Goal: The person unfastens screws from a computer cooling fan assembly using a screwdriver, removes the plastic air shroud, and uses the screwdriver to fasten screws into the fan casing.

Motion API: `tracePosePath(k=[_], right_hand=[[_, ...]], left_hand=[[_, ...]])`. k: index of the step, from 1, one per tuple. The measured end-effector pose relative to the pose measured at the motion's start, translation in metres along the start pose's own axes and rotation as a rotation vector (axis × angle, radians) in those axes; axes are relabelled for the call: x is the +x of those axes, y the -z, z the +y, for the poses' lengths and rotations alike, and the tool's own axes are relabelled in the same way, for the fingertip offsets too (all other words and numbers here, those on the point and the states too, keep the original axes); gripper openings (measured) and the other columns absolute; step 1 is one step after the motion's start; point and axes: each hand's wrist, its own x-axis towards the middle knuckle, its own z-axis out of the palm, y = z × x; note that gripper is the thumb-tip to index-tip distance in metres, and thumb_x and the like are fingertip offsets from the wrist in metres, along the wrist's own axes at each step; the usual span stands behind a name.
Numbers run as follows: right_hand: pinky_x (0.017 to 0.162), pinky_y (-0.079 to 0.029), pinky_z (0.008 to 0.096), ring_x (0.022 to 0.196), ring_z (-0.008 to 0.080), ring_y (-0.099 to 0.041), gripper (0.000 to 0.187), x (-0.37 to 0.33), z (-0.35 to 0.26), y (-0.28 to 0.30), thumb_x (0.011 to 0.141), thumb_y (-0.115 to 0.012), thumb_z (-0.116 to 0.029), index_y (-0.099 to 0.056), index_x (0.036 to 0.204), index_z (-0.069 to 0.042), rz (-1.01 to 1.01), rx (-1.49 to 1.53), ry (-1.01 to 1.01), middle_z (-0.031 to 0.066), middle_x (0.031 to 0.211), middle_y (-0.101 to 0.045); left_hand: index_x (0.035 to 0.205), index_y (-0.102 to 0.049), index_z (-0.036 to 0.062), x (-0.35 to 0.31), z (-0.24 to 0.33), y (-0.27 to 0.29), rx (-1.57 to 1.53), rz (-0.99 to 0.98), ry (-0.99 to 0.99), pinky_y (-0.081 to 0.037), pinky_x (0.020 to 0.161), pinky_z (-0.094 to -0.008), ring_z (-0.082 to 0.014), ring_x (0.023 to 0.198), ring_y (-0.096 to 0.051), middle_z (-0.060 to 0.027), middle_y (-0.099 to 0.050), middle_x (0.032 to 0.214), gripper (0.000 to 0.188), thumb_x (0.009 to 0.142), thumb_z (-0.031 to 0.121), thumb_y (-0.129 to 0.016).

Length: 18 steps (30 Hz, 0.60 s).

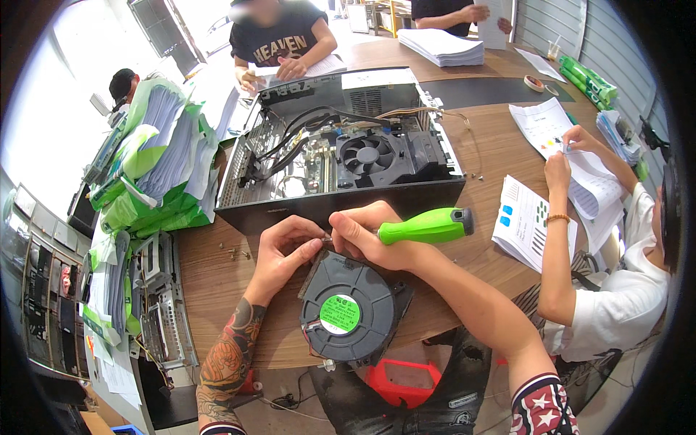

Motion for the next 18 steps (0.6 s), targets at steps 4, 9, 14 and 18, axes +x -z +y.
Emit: tracePosePath(k=[4,9,14,18], right_hand=[[0.055,-0.042,0.0292,0.055,0.0104,-0.047,0.054,0.001,0.000,-0.003,0.102,-0.046,-0.042,-0.061,0.069,-0.002,0.004,-0.021,-0.017,0.0038,0.057,-0.054],[0.054,-0.042,0.0288,0.055,0.0102,-0.047,0.053,0.000,-0.006,-0.001,0.102,-0.048,-0.042,-0.062,0.070,-0.002,0.015,-0.007,-0.028,0.0039,0.057,-0.053],[0.052,-0.040,0.0284,0.053,0.0098,-0.047,0.057,-0.001,-0.007,0.009,0.101,-0.049,-0.043,-0.062,0.063,-0.002,0.056,-0.044,-0.029,0.0029,0.054,-0.054],[0.044,-0.034,0.0275,0.043,0.0096,-0.043,0.073,-0.004,-0.019,0.021,0.101,-0.048,-0.049,-0.057,0.045,-0.003,0.156,0.127,-0.102,0.0013,0.042,-0.047]], left_hand=[[0.105,-0.062,-0.0008,0.000,0.001,0.000,-0.026,-0.009,-0.004,-0.048,0.067,-0.0221,-0.0091,0.082,-0.062,-0.0071,-0.069,0.096,0.021,0.090,0.012,-0.069],[0.110,-0.060,-0.0035,0.001,-0.002,0.003,-0.102,-0.006,-0.006,-0.046,0.057,-0.0215,-0.0114,0.070,-0.060,-0.0117,-0.069,0.098,0.029,0.094,0.021,-0.060],[0.111,-0.061,-0.0036,0.005,-0.004,0.003,-0.086,-0.020,0.095,-0.044,0.054,-0.0208,-0.0096,0.065,-0.057,-0.0116,-0.070,0.096,0.033,0.095,0.025,-0.058],[0.104,-0.066,-0.0022,0.002,-0.004,0.007,0.118,-0.165,0.106,-0.042,0.054,-0.0207,-0.0059,0.064,-0.054,-0.0068,-0.069,0.092,0.032,0.095,0.027,-0.058]])
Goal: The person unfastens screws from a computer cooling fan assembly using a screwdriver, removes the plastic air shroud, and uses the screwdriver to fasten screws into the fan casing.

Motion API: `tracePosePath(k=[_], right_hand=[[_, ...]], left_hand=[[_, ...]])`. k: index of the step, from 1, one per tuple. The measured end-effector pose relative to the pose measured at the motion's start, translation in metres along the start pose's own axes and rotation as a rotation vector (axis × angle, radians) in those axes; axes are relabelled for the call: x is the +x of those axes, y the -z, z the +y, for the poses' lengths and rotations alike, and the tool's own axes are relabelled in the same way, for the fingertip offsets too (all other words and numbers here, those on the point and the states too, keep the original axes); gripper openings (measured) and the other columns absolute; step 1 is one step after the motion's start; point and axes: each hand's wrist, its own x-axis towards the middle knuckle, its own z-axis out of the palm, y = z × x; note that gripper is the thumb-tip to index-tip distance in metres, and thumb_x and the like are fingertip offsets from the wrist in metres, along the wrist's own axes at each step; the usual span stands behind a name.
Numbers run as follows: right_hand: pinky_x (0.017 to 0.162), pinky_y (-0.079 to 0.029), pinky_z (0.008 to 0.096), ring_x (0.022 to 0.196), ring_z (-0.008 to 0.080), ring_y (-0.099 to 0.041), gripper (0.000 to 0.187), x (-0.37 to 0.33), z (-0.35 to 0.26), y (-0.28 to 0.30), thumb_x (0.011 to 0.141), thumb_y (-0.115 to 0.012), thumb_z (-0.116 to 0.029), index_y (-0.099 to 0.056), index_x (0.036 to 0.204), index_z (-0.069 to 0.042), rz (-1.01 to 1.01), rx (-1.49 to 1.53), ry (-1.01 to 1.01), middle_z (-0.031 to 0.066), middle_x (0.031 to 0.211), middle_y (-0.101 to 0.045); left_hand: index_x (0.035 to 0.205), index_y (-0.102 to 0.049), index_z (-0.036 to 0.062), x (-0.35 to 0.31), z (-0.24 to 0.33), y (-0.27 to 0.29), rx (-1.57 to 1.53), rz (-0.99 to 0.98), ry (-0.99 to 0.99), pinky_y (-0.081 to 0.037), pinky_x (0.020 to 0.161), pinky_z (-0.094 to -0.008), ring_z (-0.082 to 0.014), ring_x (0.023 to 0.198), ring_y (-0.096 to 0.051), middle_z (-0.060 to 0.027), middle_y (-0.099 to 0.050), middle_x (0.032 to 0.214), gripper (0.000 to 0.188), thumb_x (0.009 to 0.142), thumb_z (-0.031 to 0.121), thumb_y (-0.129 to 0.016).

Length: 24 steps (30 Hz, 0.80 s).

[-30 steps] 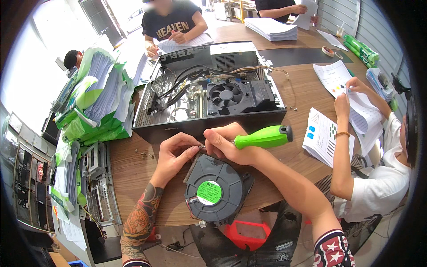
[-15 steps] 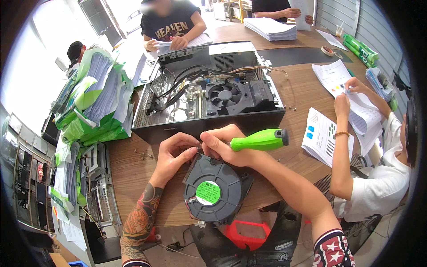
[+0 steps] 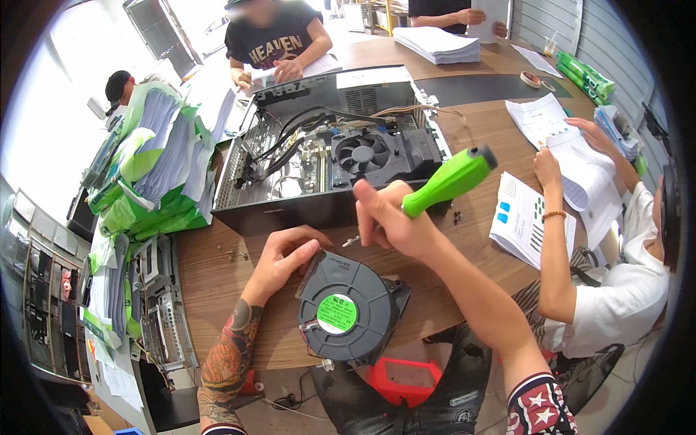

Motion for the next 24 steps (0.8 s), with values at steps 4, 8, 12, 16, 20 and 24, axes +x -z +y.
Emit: tracePosePath(k=[4,8,12,16,20,24], right_hand=[[0.044,-0.033,0.0269,0.041,0.0113,-0.042,0.078,-0.003,-0.014,0.010,0.101,-0.042,-0.055,-0.054,0.043,-0.003,-0.019,0.001,-0.027,0.0023,0.041,-0.045],[0.036,-0.022,0.0236,0.034,0.0088,-0.034,0.086,-0.002,-0.019,0.015,0.101,-0.030,-0.060,-0.051,0.040,-0.004,-0.024,-0.102,-0.045,0.0016,0.038,-0.041],[0.039,-0.025,0.0235,0.037,0.0093,-0.037,0.087,-0.001,-0.021,0.023,0.100,-0.027,-0.063,-0.050,0.039,-0.005,-0.127,-0.113,-0.068,0.0012,0.038,-0.041],[0.040,-0.028,0.0234,0.039,0.0096,-0.040,0.087,-0.004,-0.022,0.013,0.101,-0.026,-0.061,-0.049,0.038,-0.006,-0.165,-0.105,-0.092,0.0013,0.039,-0.041],[0.043,-0.031,0.0260,0.039,0.0084,-0.038,0.074,-0.006,-0.023,0.010,0.101,-0.037,-0.057,-0.038,0.045,-0.010,-0.209,-0.036,-0.110,0.0002,0.040,-0.039],[0.041,-0.027,0.0273,0.039,0.0106,-0.034,0.083,-0.007,-0.027,0.007,0.103,-0.029,-0.057,-0.042,0.038,-0.006,-0.201,-0.116,-0.089,0.0027,0.038,-0.037]], left_hand=[[0.101,-0.067,-0.0025,-0.002,0.009,-0.009,0.011,-0.040,-0.085,-0.046,0.065,-0.0235,-0.0080,0.075,-0.058,-0.0045,-0.065,0.087,0.035,0.092,0.031,-0.062],[0.096,-0.066,-0.0022,-0.006,0.017,-0.008,0.049,-0.074,-0.015,-0.047,0.071,-0.0244,-0.0099,0.081,-0.059,-0.0050,-0.065,0.086,0.030,0.086,0.026,-0.069],[0.091,-0.065,-0.0015,-0.005,0.019,-0.002,0.094,-0.074,-0.027,-0.046,0.070,-0.0243,-0.0093,0.079,-0.058,-0.0037,-0.063,0.083,0.027,0.083,0.023,-0.071],[0.087,-0.063,-0.0005,-0.006,0.019,-0.001,0.082,-0.066,-0.032,-0.043,0.066,-0.0239,-0.0081,0.075,-0.055,-0.0019,-0.060,0.079,0.024,0.083,0.022,-0.070],[0.085,-0.062,0.0003,-0.005,0.018,-0.002,0.062,-0.067,-0.011,-0.040,0.063,-0.0231,-0.0070,0.071,-0.052,-0.0009,-0.058,0.077,0.026,0.081,0.024,-0.071],[0.084,-0.062,0.0008,-0.005,0.017,-0.002,0.054,-0.070,-0.001,-0.039,0.061,-0.0226,-0.0065,0.070,-0.052,-0.0005,-0.058,0.076,0.027,0.081,0.025,-0.071]])
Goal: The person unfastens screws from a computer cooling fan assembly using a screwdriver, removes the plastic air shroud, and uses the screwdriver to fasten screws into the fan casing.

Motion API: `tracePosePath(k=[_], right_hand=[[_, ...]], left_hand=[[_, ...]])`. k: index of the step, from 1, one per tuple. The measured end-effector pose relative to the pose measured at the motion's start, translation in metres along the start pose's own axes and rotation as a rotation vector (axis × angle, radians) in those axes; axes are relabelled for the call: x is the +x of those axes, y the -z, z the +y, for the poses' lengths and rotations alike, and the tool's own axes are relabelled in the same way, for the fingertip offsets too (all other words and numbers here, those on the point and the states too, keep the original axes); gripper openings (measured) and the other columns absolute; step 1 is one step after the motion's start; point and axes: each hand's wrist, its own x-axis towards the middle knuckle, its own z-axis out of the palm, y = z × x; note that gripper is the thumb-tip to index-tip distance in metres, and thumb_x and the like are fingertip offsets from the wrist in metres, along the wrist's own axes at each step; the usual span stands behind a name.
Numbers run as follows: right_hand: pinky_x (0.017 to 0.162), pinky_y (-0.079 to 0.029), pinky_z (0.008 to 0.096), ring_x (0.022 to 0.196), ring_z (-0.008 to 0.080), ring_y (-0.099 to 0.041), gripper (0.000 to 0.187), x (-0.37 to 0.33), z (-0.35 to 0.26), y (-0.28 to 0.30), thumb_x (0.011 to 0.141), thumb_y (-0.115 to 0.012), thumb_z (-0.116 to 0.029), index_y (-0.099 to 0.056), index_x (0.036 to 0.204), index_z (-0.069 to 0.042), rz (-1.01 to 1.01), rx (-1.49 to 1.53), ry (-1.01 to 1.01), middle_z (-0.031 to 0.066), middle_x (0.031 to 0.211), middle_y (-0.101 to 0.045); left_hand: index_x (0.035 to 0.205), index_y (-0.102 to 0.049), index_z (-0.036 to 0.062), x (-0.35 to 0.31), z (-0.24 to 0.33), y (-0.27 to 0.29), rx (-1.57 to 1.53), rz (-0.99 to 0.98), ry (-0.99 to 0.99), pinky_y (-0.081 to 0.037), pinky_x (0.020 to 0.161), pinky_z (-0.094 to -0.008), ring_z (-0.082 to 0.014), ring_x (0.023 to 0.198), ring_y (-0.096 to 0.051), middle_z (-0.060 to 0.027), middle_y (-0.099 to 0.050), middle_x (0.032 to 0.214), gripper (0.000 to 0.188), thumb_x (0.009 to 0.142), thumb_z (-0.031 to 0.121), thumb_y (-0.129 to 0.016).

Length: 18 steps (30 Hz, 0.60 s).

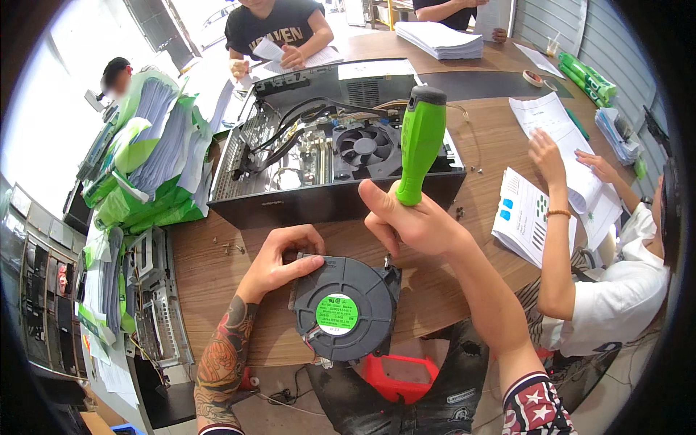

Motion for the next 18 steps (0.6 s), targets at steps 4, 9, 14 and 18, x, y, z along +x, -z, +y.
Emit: tracePosePath(k=[4,9,14,18], right_hand=[[0.041,-0.026,0.0275,0.037,0.0110,-0.033,0.080,-0.0004,0.0000,0.0017,0.103,-0.034,-0.054,-0.041,0.039,-0.007,-0.028,0.022,-0.021,0.0028,0.038,-0.037],[0.041,-0.030,0.0278,0.037,0.0113,-0.036,0.076,-0.0007,-0.0032,-0.0010,0.104,-0.038,-0.049,-0.039,0.039,-0.008,-0.080,0.019,-0.032,0.0025,0.038,-0.038],[0.038,-0.031,0.0270,0.039,0.0075,-0.039,0.059,-0.0012,0.0000,-0.0015,0.102,-0.048,-0.043,-0.049,0.056,-0.006,-0.092,0.090,0.006,-0.0010,0.042,-0.042],[0.038,-0.033,0.0261,0.040,0.0064,-0.041,0.055,-0.0012,0.0043,-0.0010,0.101,-0.050,-0.043,-0.051,0.061,-0.006,-0.118,0.117,0.007,-0.0010,0.044,-0.044]], left_hand=[[0.084,-0.061,0.0012,-0.0009,-0.0017,-0.0003,-0.017,0.012,-0.023,-0.039,0.061,-0.0226,-0.0063,0.069,-0.051,-0.0001,-0.058,0.076,0.027,0.081,0.026,-0.071],[0.085,-0.061,0.0014,-0.0001,-0.0038,0.0004,-0.010,0.000,-0.002,-0.039,0.062,-0.0225,-0.0063,0.070,-0.052,-0.0001,-0.058,0.077,0.026,0.081,0.025,-0.071],[0.086,-0.061,0.0012,-0.0013,-0.0026,0.0009,-0.017,0.000,-0.008,-0.040,0.063,-0.0226,-0.0067,0.071,-0.052,-0.0005,-0.059,0.079,0.026,0.081,0.025,-0.070],[0.086,-0.062,0.0012,-0.0004,-0.0006,-0.0002,-0.024,-0.006,0.000,-0.041,0.064,-0.0231,-0.0075,0.071,-0.053,-0.0014,-0.059,0.080,0.026,0.081,0.025,-0.070]])
